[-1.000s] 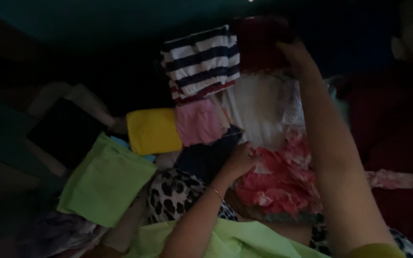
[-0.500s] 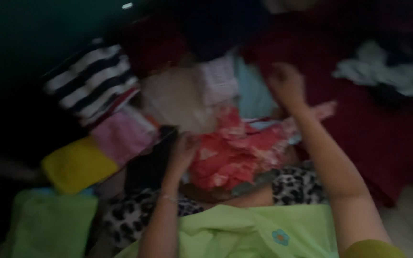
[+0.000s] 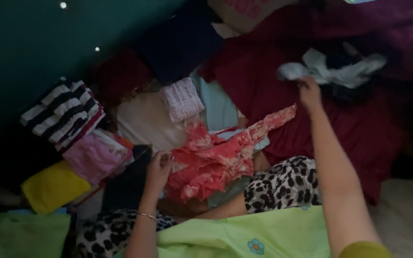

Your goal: The person folds several small garments, including a yellow shirt, a green cloth, and various pink items, by hand while sitting on a bed.

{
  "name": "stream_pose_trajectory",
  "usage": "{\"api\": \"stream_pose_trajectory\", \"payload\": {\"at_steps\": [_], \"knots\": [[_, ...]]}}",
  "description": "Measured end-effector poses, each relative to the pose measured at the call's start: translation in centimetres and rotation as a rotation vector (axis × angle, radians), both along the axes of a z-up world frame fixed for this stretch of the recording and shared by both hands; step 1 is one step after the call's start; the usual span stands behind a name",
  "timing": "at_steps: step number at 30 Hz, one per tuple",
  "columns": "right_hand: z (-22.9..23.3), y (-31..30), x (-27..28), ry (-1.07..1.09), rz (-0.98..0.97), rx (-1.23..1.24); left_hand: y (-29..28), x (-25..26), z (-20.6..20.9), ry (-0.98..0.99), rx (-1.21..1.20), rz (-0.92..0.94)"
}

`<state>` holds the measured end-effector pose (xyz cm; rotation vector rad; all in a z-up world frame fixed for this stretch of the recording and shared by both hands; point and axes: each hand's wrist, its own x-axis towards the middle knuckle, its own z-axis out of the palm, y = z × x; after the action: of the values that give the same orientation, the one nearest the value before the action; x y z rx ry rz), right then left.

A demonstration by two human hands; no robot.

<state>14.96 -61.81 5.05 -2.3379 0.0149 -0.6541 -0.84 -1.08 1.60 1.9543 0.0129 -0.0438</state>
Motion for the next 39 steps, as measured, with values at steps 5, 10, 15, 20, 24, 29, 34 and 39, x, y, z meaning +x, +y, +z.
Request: {"api": "stream_pose_trajectory", "payload": {"at_steps": [5,10,15,20,24,29,34,39], "knots": [[8.4,13.8,-11.0,0.26,0.438,0.589,-4.4,-1.1,9.0,-0.187,0.036,-0.092],[16.8,21.2,-19.3,0.348,0.975,0.847,-9.6,-3.6,18.3,-0.628,0.252,-0.2],[18.4,22.3,-19.5,0.349,0.832,0.621,-6.6,-5.6,19.6,-0.345,0.195,-0.101],[15.5,20.9,-19.0,0.465,0.653,1.031,-2.3,-8.3,20.7,-0.222,0.285,-0.094],[13.8,20.6,-17.0,0.512,0.611,1.267,0.0,-8.1,18.6,0.129,0.081,-0.243],[8.3,20.4,-12.8,0.638,0.449,1.316,1.6,-2.8,10.5,0.103,-1.063,-0.092],[-4.0,19.5,-10.3,0.736,0.274,1.331,1.5,-1.2,-2.5,0.237,-1.033,0.234],[-5.0,18.1,-11.5,0.885,0.118,1.319,-1.4,-2.0,-6.8,0.254,-0.683,0.357]]}}
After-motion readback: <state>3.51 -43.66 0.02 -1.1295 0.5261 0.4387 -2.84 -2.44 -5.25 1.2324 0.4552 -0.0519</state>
